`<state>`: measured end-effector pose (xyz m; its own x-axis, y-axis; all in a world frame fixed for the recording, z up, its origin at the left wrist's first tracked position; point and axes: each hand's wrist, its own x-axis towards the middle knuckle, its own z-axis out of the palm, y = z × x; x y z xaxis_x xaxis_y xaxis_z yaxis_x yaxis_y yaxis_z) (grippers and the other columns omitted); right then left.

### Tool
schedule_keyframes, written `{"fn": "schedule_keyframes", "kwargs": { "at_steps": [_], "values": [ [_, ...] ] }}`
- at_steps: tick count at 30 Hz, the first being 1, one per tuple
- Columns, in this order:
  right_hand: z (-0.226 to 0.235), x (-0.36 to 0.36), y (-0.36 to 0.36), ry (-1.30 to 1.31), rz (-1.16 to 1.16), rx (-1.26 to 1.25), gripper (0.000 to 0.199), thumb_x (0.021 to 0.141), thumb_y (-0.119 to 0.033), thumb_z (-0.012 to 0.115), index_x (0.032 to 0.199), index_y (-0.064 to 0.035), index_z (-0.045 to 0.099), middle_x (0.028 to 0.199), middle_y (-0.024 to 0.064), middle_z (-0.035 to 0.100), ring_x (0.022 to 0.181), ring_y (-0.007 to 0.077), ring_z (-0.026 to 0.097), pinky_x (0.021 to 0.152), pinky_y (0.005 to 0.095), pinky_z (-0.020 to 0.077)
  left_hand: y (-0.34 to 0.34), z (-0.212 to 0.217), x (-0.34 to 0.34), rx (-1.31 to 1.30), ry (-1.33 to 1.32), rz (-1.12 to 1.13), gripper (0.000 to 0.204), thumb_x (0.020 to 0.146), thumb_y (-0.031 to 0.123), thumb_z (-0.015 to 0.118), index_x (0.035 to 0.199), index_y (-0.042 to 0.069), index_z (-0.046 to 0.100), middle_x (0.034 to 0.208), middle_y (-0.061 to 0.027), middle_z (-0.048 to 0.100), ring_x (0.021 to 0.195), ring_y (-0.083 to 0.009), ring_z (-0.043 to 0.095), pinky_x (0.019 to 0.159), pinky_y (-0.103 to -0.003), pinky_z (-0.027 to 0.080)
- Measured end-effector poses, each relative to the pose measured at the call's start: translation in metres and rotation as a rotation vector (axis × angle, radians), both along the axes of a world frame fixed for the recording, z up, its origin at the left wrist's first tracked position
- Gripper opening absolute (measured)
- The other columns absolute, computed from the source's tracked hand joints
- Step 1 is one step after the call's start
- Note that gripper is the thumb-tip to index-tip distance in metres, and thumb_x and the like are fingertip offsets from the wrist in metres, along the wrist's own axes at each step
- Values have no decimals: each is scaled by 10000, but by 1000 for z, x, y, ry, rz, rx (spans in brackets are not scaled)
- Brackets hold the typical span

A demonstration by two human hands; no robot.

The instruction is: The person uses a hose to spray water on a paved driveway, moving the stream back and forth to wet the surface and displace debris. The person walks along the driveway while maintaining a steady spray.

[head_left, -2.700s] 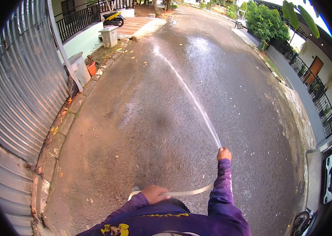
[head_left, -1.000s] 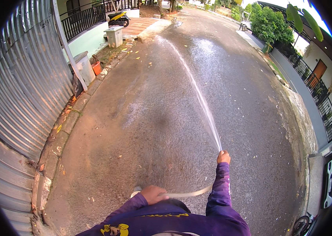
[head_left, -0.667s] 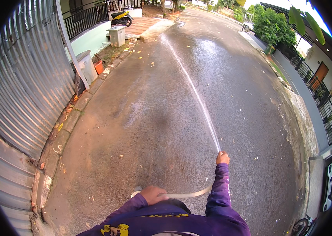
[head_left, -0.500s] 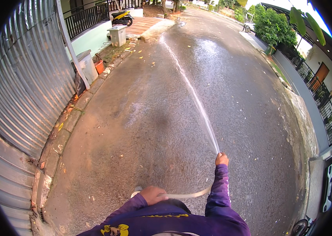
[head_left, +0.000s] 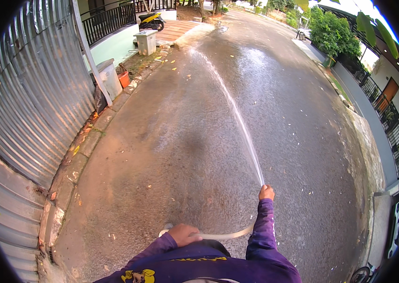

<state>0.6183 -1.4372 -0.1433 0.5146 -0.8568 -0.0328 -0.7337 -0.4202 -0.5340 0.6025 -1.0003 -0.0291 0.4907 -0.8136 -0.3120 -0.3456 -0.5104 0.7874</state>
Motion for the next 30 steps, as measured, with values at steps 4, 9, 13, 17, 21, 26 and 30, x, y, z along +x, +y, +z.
{"fn": "schedule_keyframes", "kwargs": {
  "at_steps": [4,9,13,17,21,26,30],
  "values": [
    [-3,2,2,-29,-23,5,392,881,-327,494,1060,-58,716,985,276,694,988,462,659,893,533,503,3,-3,1,4,7,2,464,936,527,593,1071,104,727,960,-167,721,939,-368,690,836,-443,526],
    [-9,2,3,-22,-18,4,400,883,-330,490,1064,-57,719,988,278,696,991,463,660,896,535,501,7,-2,0,12,6,3,447,941,509,591,1070,102,724,952,-167,719,929,-366,690,831,-444,526],
    [-12,4,2,-10,-10,-4,403,886,-329,484,1063,-54,720,987,279,697,993,466,659,897,534,501,8,0,1,18,9,6,435,939,501,596,1068,106,725,943,-166,719,926,-364,691,830,-442,526],
    [-11,7,5,-28,-14,5,405,888,-329,480,1055,-48,720,982,281,695,990,471,657,896,536,500,11,-2,2,30,7,8,430,938,500,598,1068,110,726,936,-166,719,925,-363,691,827,-440,527],
    [-16,8,3,-23,5,-19,401,888,-326,479,1034,-39,716,974,287,691,976,480,654,890,542,498,12,-2,3,29,8,9,431,938,501,599,1068,110,726,937,-167,719,923,-365,690,823,-438,527],
    [-18,10,8,-24,13,-12,397,886,-324,482,1014,-27,712,965,291,688,964,484,654,886,545,496,14,-2,3,34,-3,18,434,938,500,599,1066,106,727,950,-164,719,927,-364,689,822,-438,527],
    [-25,9,6,-23,18,2,408,886,-334,480,1010,-23,712,970,292,688,973,483,653,893,542,494,13,2,4,52,5,7,437,938,499,598,1071,103,728,963,-161,720,935,-363,688,826,-439,526]
  ]
}}
